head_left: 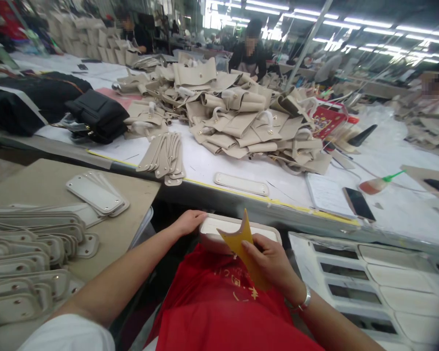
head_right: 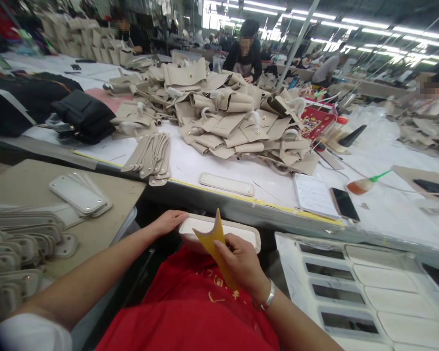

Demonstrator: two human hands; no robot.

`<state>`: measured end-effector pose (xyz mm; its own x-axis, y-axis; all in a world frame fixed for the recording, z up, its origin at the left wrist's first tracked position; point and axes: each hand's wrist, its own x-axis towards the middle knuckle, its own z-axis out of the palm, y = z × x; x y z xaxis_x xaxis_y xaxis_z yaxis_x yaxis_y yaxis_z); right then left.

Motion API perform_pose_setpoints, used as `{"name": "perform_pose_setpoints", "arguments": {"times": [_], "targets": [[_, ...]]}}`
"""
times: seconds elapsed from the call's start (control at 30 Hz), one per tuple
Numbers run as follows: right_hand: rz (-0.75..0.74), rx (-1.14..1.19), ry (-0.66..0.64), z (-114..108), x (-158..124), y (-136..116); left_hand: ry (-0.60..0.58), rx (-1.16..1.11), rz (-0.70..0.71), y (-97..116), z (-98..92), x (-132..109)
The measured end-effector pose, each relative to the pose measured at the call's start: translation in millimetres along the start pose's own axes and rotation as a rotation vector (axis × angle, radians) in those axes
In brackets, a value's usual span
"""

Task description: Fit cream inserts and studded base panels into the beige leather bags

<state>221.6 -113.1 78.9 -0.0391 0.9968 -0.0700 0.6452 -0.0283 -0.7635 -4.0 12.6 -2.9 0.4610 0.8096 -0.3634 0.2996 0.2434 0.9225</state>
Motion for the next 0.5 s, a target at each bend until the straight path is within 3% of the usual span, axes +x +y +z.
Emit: {"name": "perform_pose_setpoints", "arguments": {"times": [0.07,0.17,0.27,0.5], "targets": [[0.001,0.010,0.022,8.5,-4.5,0.6,-0.027,-0.069,-0.059,-0.4,4.2,-12.5],[0.007,-0.011,0.033,19.1,-10.0,5.5,-0.156,-0.417,-0.127,1.3,15.0,-27.4],[0.001,-0.010,-0.037,27.1,-11.9,13.6,-0.241,-0.719,-0.091,4.1,27.3,-29.9],[-0.006,0.209,-0.257,49.4,-1.4,22.0,-0.176,-0.971,0.041,-5.0,44.5,-13.3]]}}
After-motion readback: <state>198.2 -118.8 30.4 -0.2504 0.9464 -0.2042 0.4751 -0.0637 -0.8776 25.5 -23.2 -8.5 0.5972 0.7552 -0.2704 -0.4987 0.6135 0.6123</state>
